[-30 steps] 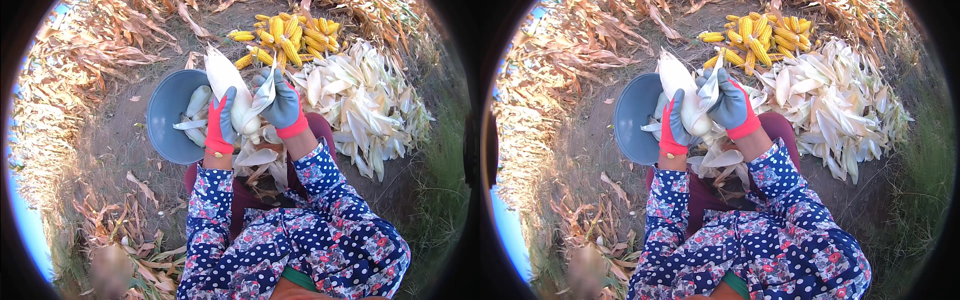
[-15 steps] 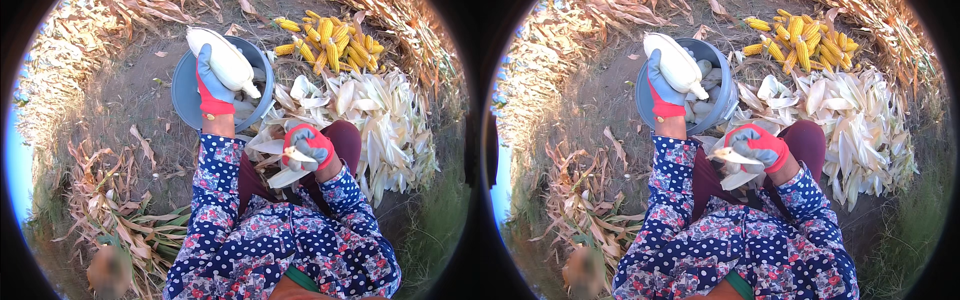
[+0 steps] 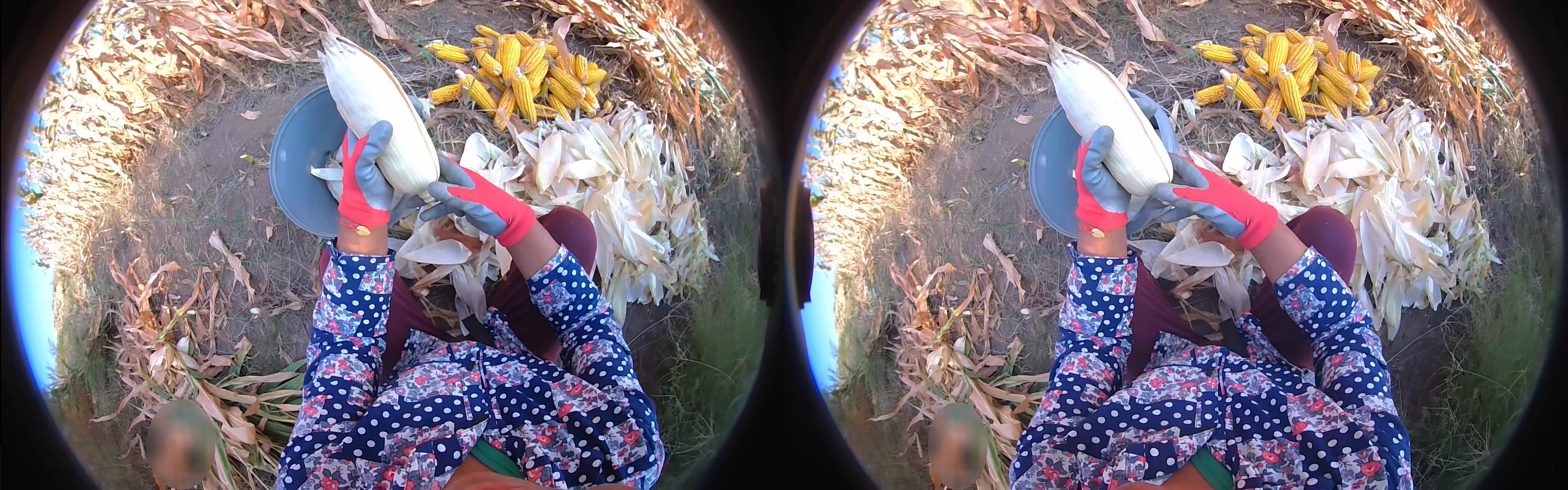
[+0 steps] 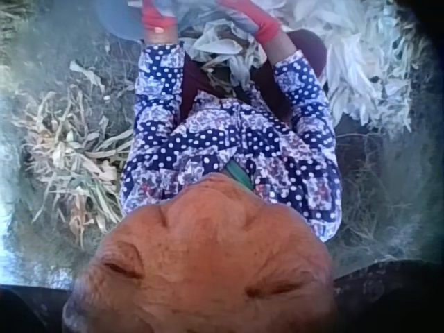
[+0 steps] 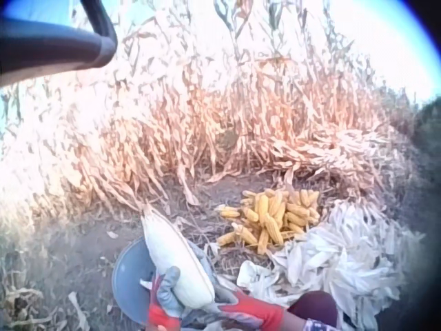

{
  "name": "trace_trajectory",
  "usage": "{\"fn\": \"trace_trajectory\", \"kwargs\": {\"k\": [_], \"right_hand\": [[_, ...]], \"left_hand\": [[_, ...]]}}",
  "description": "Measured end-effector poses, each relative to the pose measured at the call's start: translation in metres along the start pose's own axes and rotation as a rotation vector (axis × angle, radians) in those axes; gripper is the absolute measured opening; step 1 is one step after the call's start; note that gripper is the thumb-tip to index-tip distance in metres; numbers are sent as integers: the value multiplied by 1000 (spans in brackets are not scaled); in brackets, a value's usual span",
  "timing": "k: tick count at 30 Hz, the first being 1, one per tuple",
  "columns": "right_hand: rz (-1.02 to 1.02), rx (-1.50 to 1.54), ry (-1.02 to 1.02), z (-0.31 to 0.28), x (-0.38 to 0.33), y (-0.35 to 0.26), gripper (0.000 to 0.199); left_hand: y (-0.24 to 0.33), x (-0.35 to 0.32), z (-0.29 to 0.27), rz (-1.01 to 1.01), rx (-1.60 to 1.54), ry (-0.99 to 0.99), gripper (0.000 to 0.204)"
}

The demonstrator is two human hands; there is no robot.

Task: The person sits on the ground in a cornfield and shucks corn cobs by hand. They remove the husks and silk, placing the cleaned cobs into a pile and the husks into a bucket.

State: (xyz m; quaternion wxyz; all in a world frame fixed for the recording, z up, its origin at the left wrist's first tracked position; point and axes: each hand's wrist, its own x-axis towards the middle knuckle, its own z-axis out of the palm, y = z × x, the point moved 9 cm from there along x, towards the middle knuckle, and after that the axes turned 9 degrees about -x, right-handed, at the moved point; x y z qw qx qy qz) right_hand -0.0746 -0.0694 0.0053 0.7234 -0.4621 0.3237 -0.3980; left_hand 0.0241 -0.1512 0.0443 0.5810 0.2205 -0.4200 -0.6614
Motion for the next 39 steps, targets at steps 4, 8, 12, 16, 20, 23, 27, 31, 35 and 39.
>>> {"fn": "trace_trajectory", "kwargs": {"k": [4, 8, 12, 16, 20, 23, 27, 31, 35, 39], "right_hand": [[140, -159, -7, -3, 12, 13, 78], [-291, -931, 449, -22, 7, -14, 80], [-333, -1155, 664, -20, -3, -7, 78], [-115, -1242, 567, -17, 3, 11, 83], [-205, -469, 344, -26, 10, 0, 84], [-310, -271, 445, -41, 14, -15, 70], [-436, -423, 628, -49, 8, -1, 50], [-567, -134, 467, -14, 1, -37, 31], [-303, 241, 364, -20, 12, -18, 42], [-333, 1066, -429, -6, 16, -22, 35]], "left_hand": [[7, -3, 14, 28, 33, -89, 62], [6, -2, -18, 24, 40, 74, 60], [-3, 0, -23, 51, 70, 231, 71], [-12, 3, -43, 102, 232, 288, 77], [-4, -2, -27, 83, 80, 283, 75], [1, -8, -9, 58, 157, 265, 75], [-14, -7, -23, 146, 276, 354, 53], [-25, -10, -38, -146, -159, 429, 41], [-27, 0, -46, -146, -98, 347, 43], [-13, -9, -1, -143, -277, 181, 48]]}}
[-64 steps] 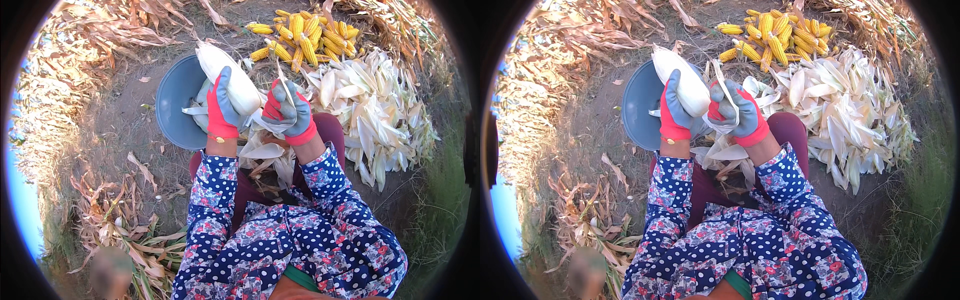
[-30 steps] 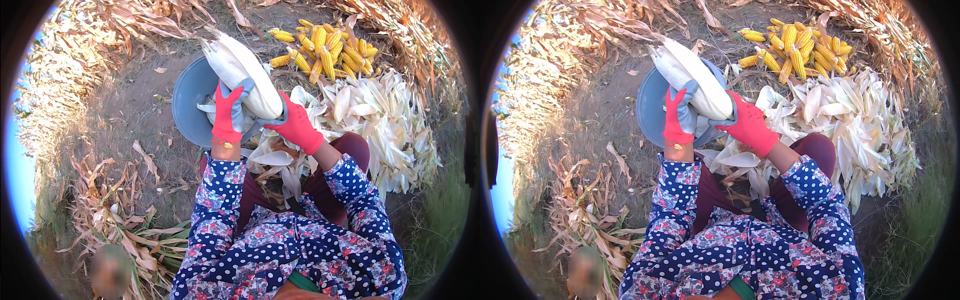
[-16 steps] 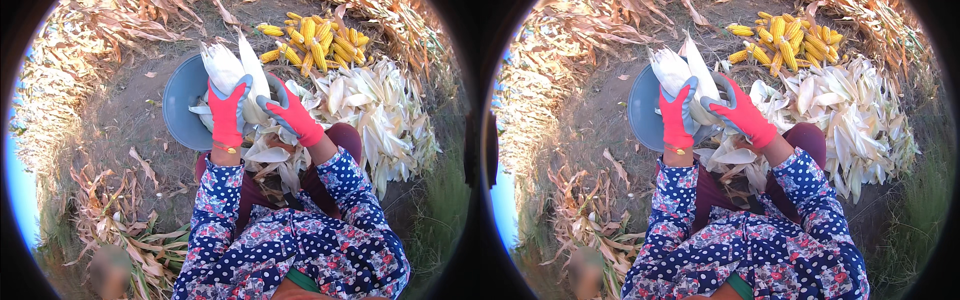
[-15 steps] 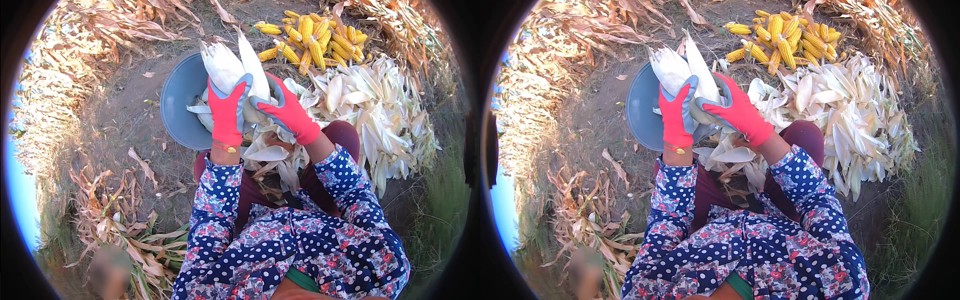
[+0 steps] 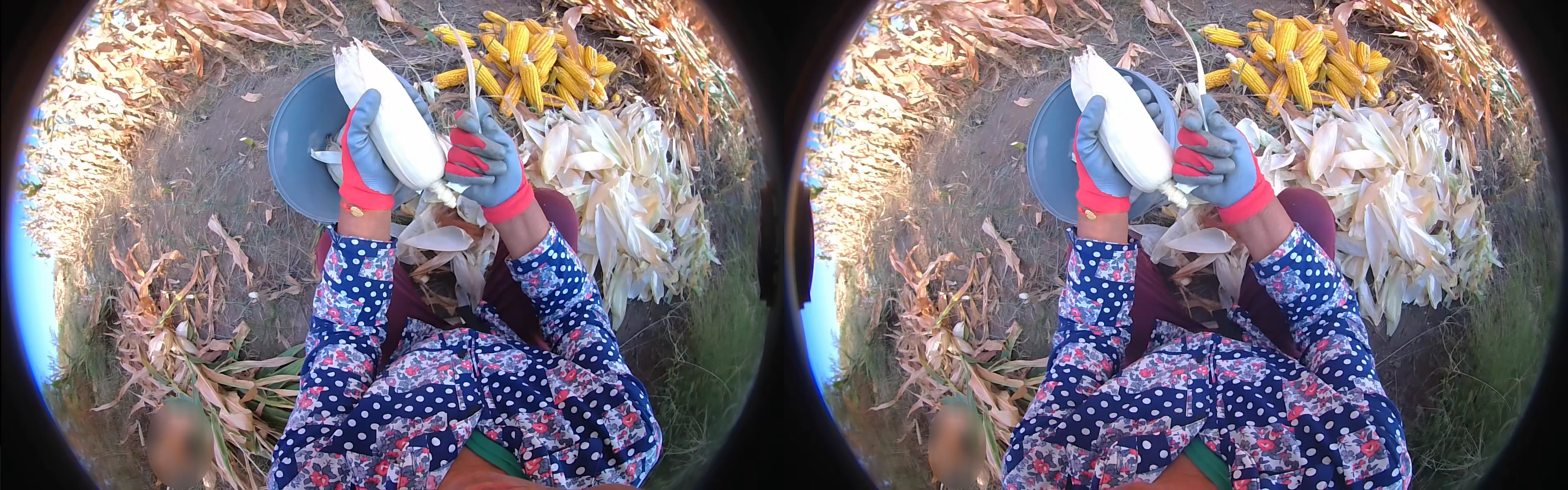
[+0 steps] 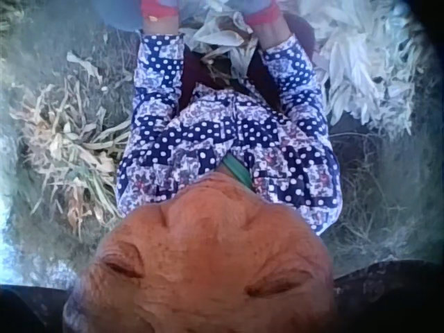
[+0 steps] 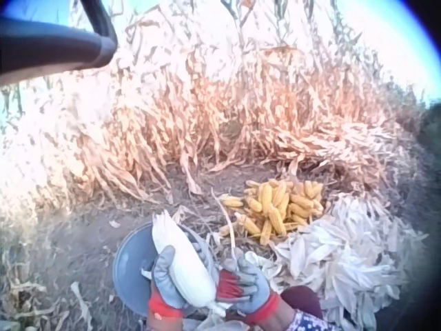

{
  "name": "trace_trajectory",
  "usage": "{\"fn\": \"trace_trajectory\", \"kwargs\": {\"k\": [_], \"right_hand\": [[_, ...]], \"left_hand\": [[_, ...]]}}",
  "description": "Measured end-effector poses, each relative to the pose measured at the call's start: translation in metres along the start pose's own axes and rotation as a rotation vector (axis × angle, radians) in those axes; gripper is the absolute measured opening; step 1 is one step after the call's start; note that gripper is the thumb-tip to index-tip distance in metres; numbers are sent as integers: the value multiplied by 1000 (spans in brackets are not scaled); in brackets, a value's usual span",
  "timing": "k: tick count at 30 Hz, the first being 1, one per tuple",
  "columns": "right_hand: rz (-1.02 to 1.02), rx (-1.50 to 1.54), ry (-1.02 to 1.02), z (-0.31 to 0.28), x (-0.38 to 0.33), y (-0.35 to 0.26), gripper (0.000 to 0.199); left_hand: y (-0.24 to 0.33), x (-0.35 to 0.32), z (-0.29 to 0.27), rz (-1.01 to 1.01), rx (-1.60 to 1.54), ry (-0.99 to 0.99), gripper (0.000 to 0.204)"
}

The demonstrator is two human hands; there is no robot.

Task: The person sits on the ground in a cornfield and shucks corn cobs by hand. They remove the husks and silk, placing the cleaned cobs into a pile and the husks into a bucket.

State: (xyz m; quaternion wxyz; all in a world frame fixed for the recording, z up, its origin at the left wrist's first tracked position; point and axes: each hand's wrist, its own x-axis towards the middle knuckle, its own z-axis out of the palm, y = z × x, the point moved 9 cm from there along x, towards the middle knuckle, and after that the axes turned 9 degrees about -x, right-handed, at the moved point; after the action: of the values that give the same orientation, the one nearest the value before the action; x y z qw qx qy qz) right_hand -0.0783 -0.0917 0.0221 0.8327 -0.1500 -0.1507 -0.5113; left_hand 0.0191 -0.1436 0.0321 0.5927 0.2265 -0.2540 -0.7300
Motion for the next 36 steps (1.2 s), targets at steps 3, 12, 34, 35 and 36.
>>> {"fn": "trace_trajectory", "kwargs": {"k": [3, 12, 34, 35, 36], "right_hand": [[-89, 2, -100, 38, 3, -29, 32], [-695, -1021, 518, 9, -48, -135, 67], [-297, -1540, 725, -1, -39, -89, 31], [-307, -1496, 759, -7, -41, -90, 31], [-316, -1451, 793, -12, -43, -91, 30]], "left_hand": [[9, -3, 7, 35, 15, -47, 50], [4, -2, 22, 203, 388, -119, 60], [-16, -22, 47, 288, 1143, -403, 87], [-16, -23, 50, 305, 1152, -413, 88], [-17, -24, 53, 322, 1163, -431, 87]]}}
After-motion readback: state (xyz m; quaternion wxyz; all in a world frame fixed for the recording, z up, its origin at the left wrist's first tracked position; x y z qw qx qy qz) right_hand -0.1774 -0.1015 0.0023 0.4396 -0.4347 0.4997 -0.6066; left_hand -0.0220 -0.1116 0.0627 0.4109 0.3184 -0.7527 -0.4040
